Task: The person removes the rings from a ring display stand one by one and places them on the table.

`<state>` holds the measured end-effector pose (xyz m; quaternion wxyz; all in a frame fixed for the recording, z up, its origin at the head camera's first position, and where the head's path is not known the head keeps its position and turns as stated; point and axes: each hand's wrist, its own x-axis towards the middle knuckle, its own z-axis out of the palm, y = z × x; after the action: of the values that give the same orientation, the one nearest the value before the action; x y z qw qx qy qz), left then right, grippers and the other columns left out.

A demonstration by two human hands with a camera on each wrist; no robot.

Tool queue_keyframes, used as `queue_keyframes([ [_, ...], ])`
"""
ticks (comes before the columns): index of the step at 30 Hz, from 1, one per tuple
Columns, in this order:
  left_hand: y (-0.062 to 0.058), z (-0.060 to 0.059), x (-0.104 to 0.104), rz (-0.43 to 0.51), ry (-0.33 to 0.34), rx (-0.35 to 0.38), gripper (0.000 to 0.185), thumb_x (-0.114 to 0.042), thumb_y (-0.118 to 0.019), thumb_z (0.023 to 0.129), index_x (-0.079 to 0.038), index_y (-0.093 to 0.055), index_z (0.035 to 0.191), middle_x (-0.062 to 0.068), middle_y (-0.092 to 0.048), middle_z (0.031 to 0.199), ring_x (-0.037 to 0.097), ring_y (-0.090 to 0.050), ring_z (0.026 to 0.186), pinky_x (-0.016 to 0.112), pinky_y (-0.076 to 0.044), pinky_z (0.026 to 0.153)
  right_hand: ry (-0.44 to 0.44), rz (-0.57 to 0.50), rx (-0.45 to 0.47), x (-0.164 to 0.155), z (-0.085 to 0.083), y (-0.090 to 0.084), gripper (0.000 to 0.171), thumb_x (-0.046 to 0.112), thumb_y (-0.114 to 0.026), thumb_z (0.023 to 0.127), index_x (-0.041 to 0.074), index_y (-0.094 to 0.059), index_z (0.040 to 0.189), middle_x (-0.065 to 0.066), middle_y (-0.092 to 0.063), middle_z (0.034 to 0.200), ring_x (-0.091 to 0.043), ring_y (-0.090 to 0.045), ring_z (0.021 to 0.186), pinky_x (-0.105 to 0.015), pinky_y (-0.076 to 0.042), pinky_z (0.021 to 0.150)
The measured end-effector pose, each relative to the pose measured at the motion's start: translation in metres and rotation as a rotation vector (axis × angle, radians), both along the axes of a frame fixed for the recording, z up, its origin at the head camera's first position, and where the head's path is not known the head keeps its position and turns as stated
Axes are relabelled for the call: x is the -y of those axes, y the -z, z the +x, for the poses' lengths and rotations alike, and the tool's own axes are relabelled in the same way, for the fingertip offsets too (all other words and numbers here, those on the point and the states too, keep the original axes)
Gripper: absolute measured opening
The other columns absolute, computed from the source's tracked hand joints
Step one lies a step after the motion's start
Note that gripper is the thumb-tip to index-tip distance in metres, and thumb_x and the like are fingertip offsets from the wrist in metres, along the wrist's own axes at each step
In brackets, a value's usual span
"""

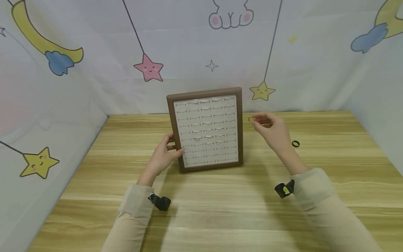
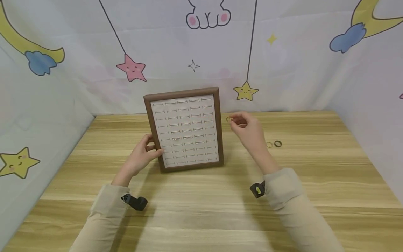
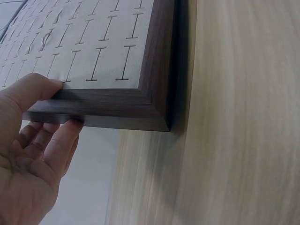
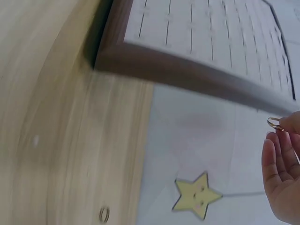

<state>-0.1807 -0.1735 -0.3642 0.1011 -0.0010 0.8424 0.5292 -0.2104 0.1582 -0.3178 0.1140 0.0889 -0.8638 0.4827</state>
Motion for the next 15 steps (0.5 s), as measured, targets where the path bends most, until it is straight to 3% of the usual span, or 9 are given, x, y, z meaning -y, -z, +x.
queue_keyframes([
  [5, 0.001, 0.0, 0.001, 0.009, 0.001, 0.0, 0.066, -0.014, -0.062, 0.092, -0.007, -0.026, 0.147, 0.017, -0.036, 0.146, 0.037, -0.043, 0.133, 0.047, -0.048, 0.102, 0.067, 0.026, -0.001, -0.034, 0.0, 0.007, 0.028, 0.02, -0.06, 0.094, 0.0, -0.066, 0.112, -0.008, -0.067, 0.098, 0.014, -0.052, 0.077, 0.0, -0.044, 0.071],
  [10, 0.001, 0.0, 0.001, 0.019, 0.0, 0.001, 0.066, -0.014, -0.062, 0.092, -0.007, -0.026, 0.147, 0.016, -0.036, 0.146, 0.037, -0.043, 0.133, 0.047, -0.048, 0.102, 0.136, 0.037, 0.057, -0.065, -0.003, 0.016, 0.032, 0.022, -0.059, 0.095, -0.002, -0.065, 0.115, 0.025, -0.058, 0.083, 0.016, -0.051, 0.075, -0.001, -0.044, 0.068],
  [15, 0.0, 0.0, 0.0, 0.014, -0.002, 0.003, 0.066, -0.013, -0.062, 0.092, -0.007, -0.026, 0.147, 0.017, -0.036, 0.146, 0.037, -0.043, 0.133, 0.047, -0.048, 0.102, 0.188, 0.068, 0.128, -0.092, -0.005, 0.028, 0.037, 0.026, -0.056, 0.095, -0.003, -0.062, 0.118, 0.033, -0.052, 0.081, 0.018, -0.049, 0.073, -0.002, -0.043, 0.064],
])
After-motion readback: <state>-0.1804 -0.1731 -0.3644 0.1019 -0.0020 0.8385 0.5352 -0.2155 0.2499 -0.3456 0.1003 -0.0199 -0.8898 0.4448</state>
